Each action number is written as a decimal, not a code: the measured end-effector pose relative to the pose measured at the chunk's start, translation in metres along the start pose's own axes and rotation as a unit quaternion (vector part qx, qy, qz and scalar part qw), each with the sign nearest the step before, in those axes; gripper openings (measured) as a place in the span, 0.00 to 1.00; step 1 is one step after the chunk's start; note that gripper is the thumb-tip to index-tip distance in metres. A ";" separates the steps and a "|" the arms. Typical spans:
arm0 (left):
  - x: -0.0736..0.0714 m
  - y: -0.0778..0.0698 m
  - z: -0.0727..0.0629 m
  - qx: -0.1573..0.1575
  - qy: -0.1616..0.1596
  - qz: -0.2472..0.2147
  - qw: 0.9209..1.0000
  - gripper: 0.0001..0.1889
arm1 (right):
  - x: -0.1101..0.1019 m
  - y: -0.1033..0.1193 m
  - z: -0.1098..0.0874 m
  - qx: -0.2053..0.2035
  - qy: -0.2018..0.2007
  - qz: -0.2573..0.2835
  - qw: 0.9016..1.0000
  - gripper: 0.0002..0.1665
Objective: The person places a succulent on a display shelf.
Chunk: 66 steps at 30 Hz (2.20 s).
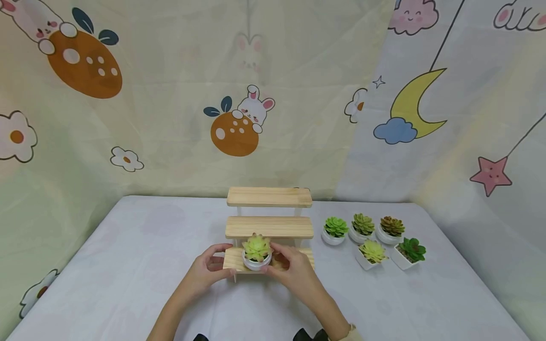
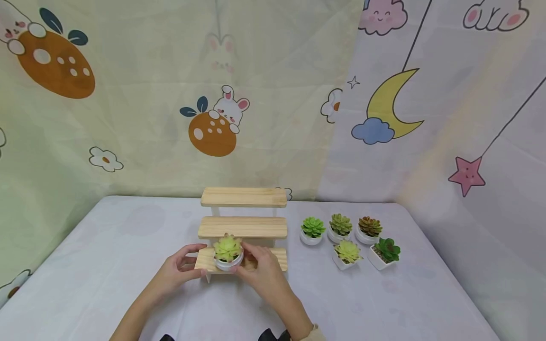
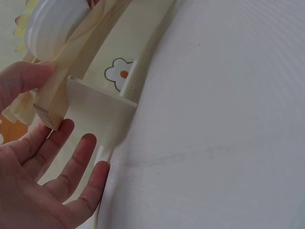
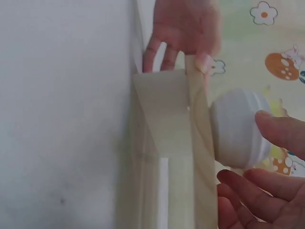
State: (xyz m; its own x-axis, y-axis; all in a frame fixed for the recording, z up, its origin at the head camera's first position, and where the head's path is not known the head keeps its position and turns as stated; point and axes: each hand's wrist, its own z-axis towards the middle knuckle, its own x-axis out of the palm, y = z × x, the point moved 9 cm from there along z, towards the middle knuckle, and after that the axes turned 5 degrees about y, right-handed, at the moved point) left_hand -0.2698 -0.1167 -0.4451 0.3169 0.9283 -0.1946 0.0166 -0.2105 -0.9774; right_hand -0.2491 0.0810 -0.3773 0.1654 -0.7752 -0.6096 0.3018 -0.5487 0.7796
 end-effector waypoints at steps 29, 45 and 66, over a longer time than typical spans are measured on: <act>-0.002 0.002 0.000 -0.008 -0.015 0.004 1.000 0.32 | -0.116 -0.040 -0.042 0.048 -0.105 -0.043 0.992 0.25; -0.002 0.003 0.001 -0.009 -0.016 0.000 1.000 0.31 | -0.158 -0.067 -0.058 0.100 -0.149 -0.065 0.982 0.33; 0.000 0.002 0.003 -0.008 0.003 0.009 1.000 0.32 | -0.166 -0.130 -0.069 0.214 -0.111 -0.074 0.968 0.53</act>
State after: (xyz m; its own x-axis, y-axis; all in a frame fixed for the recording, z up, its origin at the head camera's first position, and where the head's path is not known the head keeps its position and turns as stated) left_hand -0.2729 -0.1164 -0.4473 0.3225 0.9226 -0.2115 0.0255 -0.2318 -0.9724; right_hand -0.2512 0.3027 -0.3866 -0.0697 -0.7009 -0.7099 -0.1172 -0.7009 0.7036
